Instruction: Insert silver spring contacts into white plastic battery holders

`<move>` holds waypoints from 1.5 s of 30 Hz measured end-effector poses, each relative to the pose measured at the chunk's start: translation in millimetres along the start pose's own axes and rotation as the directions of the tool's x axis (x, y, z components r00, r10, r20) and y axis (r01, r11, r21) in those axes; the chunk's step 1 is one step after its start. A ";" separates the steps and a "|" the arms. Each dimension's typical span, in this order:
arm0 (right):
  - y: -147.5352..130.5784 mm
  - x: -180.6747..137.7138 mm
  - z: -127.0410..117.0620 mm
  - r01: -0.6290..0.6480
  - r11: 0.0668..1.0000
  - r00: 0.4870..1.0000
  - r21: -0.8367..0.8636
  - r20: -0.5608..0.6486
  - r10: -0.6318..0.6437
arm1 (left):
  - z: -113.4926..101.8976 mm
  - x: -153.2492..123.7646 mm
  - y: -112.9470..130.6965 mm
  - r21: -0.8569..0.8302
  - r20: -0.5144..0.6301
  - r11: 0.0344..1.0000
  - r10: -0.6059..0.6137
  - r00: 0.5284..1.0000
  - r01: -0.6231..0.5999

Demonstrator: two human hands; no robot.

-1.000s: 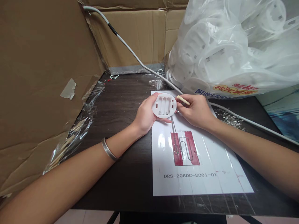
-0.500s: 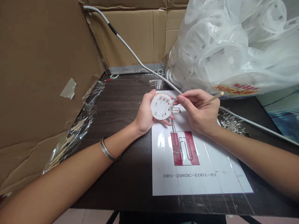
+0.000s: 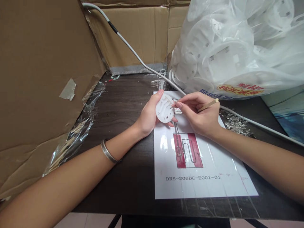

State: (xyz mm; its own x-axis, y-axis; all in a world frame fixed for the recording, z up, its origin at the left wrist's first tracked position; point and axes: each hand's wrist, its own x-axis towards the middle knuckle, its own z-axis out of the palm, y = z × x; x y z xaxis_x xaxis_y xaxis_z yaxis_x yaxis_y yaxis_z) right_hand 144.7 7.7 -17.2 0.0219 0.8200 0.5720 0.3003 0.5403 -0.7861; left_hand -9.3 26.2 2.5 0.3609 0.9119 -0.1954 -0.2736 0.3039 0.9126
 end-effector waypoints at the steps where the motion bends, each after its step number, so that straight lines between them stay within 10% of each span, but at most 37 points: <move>1: 0.1 -0.1 -0.1 0.012 1.000 1.000 -0.006 0.000 -0.012 | -0.2 0.0 0.1 0.020 0.019 1.000 0.000 1.000 0.000; 45: 7.6 5.4 -0.5 0.189 0.980 0.981 0.059 0.040 -0.191 | -9.7 2.7 -8.5 0.150 0.249 0.981 0.083 0.965 -0.123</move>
State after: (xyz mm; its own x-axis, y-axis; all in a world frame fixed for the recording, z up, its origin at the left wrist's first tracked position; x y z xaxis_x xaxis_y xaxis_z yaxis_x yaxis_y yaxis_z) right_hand 147.6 16.1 -20.0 -0.0743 0.7085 0.7018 0.2424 0.6955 -0.6764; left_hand -14.6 28.8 -9.4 0.5473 0.8366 -0.0231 -0.1795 0.1443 0.9731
